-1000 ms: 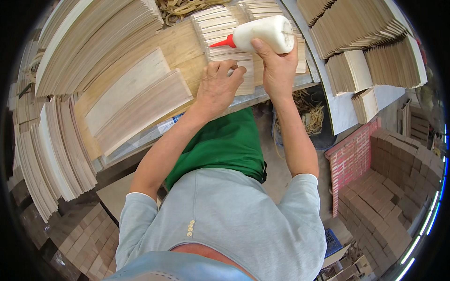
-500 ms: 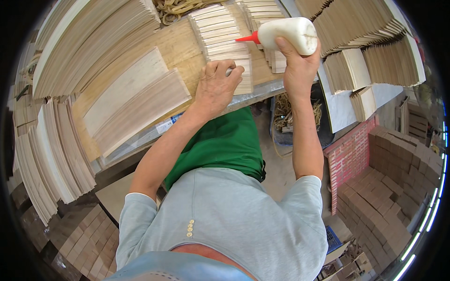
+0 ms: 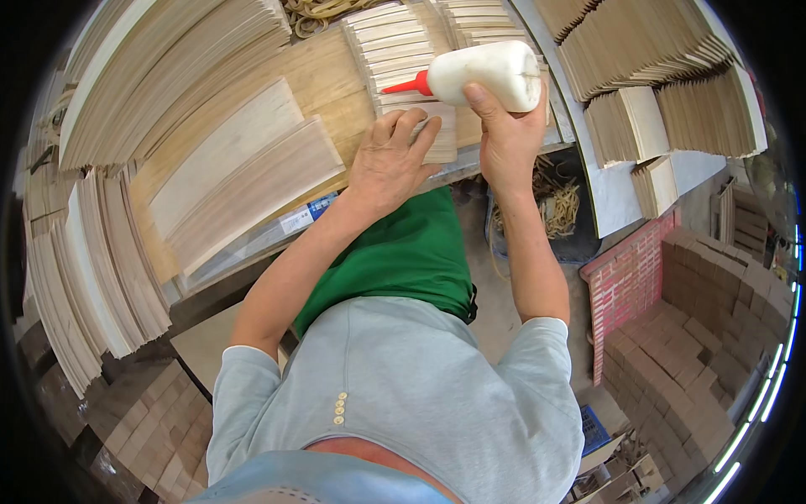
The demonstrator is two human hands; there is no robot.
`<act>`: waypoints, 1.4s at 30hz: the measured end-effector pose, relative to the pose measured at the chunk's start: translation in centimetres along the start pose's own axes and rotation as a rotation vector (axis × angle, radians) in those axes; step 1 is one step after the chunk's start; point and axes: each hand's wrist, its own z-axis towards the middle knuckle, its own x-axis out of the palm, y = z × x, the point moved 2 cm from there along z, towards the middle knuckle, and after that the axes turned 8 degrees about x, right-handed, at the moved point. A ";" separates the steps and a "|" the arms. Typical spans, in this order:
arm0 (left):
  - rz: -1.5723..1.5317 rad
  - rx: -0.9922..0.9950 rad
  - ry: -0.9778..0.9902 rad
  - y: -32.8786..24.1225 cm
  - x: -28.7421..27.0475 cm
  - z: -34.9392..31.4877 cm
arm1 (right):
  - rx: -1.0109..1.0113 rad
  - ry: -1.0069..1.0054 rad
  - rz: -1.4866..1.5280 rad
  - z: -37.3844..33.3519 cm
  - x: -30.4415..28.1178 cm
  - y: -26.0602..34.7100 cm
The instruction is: The recorder applies glue to small wood panels and assembles them into a box frame.
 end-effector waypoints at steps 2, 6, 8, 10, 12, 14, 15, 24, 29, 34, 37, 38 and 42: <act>0.030 0.011 -0.008 0.0 0.1 0.0 | -0.009 0.011 -0.003 -0.2 0.4 -0.4; 0.006 0.008 -0.005 0.1 0.4 0.0 | 0.003 0.042 0.023 -0.3 0.7 -0.6; -0.009 0.005 -0.006 0.1 0.4 -0.1 | 0.020 0.040 0.050 -0.3 0.6 -0.5; -0.006 0.007 -0.005 0.1 0.5 -0.1 | 0.014 0.000 -0.026 -0.2 0.2 -0.2; -0.006 0.009 -0.006 0.1 0.5 -0.1 | 0.005 -0.024 -0.073 -0.2 -0.4 0.3; -0.007 0.013 -0.017 0.1 0.5 -0.1 | -0.015 -0.030 -0.089 0.0 -1.2 1.0; -0.005 0.013 -0.011 0.1 0.5 -0.1 | -0.043 -0.038 -0.087 0.1 -1.6 1.3; -0.002 0.023 -0.035 0.0 0.4 0.0 | -0.145 -0.174 -0.203 0.2 -4.7 4.2; 0.063 0.006 -0.069 -0.5 0.9 -0.2 | -0.008 -0.081 0.032 -0.9 -3.9 3.6; 0.087 -0.004 -0.103 -0.9 1.6 -0.6 | 0.021 -0.010 0.073 -1.7 -1.8 1.2; 0.109 -0.005 -0.122 -1.1 1.9 -0.7 | 0.047 0.028 0.072 -2.1 -1.1 0.6; 0.116 -0.003 -0.131 -1.2 2.0 -0.7 | 0.039 0.043 0.069 -2.2 -0.8 0.5; 0.120 -0.012 -0.114 -1.2 2.1 -0.8 | 0.077 0.010 0.048 -2.2 -0.3 -0.2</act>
